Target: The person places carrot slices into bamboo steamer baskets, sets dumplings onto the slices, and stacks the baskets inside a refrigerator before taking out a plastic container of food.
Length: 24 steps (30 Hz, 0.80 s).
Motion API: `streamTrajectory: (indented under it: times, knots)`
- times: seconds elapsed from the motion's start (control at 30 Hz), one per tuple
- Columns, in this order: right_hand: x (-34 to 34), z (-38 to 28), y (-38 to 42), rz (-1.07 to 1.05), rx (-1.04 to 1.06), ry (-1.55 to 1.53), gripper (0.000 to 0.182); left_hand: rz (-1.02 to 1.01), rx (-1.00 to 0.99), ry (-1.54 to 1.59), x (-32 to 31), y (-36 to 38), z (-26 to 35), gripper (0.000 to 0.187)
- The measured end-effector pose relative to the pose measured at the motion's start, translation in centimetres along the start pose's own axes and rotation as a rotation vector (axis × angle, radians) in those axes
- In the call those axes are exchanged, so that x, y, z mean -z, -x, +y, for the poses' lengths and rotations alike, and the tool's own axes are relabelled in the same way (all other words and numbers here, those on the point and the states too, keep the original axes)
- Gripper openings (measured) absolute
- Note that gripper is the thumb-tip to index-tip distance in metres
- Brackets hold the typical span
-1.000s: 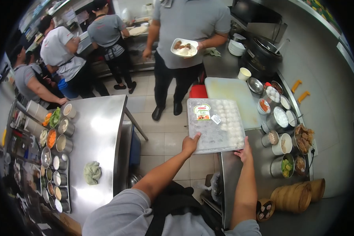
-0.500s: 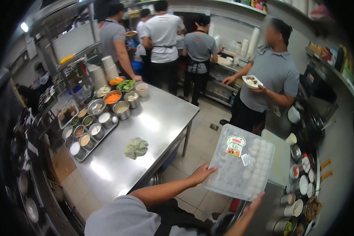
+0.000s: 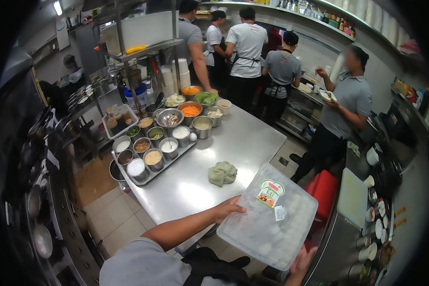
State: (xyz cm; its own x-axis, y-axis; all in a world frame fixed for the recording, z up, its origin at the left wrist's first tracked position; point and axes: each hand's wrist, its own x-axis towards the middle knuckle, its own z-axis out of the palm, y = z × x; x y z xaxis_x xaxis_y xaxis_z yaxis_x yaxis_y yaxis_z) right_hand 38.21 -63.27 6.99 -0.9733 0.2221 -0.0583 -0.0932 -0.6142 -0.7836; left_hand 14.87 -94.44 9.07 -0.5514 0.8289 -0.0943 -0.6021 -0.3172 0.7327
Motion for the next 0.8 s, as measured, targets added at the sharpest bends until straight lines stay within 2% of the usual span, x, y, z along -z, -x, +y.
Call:
streamTrajectory:
  times: [0.1, 0.17, 0.23, 0.3, 0.33, 0.4, 0.47, 0.5, 0.53, 0.57, 0.6, 0.67, 0.7, 0.8]
  knots:
    - [-1.6, 1.1, -1.1, -0.016, -0.041, -0.062, 0.098, -0.08, 0.125, -0.097, 0.3, 3.8, 2.4, 0.065]
    - [-4.1, 2.4, -1.4, 0.069, 0.061, 0.0, 0.084, -0.087, 0.153, -0.167, 0.8, 4.5, 3.2, 0.063]
    - [-6.8, 2.8, 0.0, 0.061, 0.093, -0.042, 0.077, -0.085, 0.189, -0.229, 1.6, 4.8, 3.7, 0.062]
    - [-8.9, 2.6, 2.2, 0.071, 0.118, -0.089, 0.07, -0.119, 0.176, -0.052, 2.4, 4.6, 4.3, 0.062]
    - [-9.9, 2.4, 3.1, 0.169, 0.174, -0.095, 0.069, -0.326, -0.023, -0.125, 1.8, 5.0, 5.0, 0.07]
    - [-11.8, 1.3, 4.5, 0.266, 0.252, -0.094, 0.068, -0.231, -0.028, 0.442, -1.8, 8.5, 6.1, 0.083]
    - [-14.1, 1.0, 6.5, 0.383, 0.368, -0.21, 0.068, -0.495, -0.155, 0.46, -1.5, 9.9, -0.7, 0.09]
    - [-15.5, 1.0, 7.3, 0.39, 0.38, -0.213, 0.068, -0.449, -0.091, 0.33, -2.7, 11.6, -3.4, 0.088]
    - [-17.1, 1.2, 8.0, 0.508, 0.469, -0.209, 0.067, -0.4, -0.029, 0.198, -4.2, 13.2, -5.6, 0.087]
    - [-18.2, 1.5, 8.8, 0.628, 0.551, -0.201, 0.067, -0.291, -0.051, 0.099, -5.5, 13.6, -8.0, 0.082]
    - [-19.1, 2.1, 9.9, 0.637, 0.549, -0.202, 0.067, -0.177, -0.072, 0.004, -6.6, 14.3, -9.6, 0.078]
    - [-20.5, 3.2, 11.9, 0.766, 0.648, -0.053, 0.067, -0.163, -0.012, 0.049, -9.2, 16.4, -7.5, 0.075]
    - [-20.7, 3.7, 13.1, 0.768, 0.655, -0.056, 0.067, -0.15, 0.041, 0.097, -10.0, 17.3, -6.6, 0.071]
    - [-19.9, 4.8, 18.5, 0.677, 0.7, 0.005, 0.066, -0.227, 0.011, 0.137, -9.0, 20.3, -6.3, 0.071]
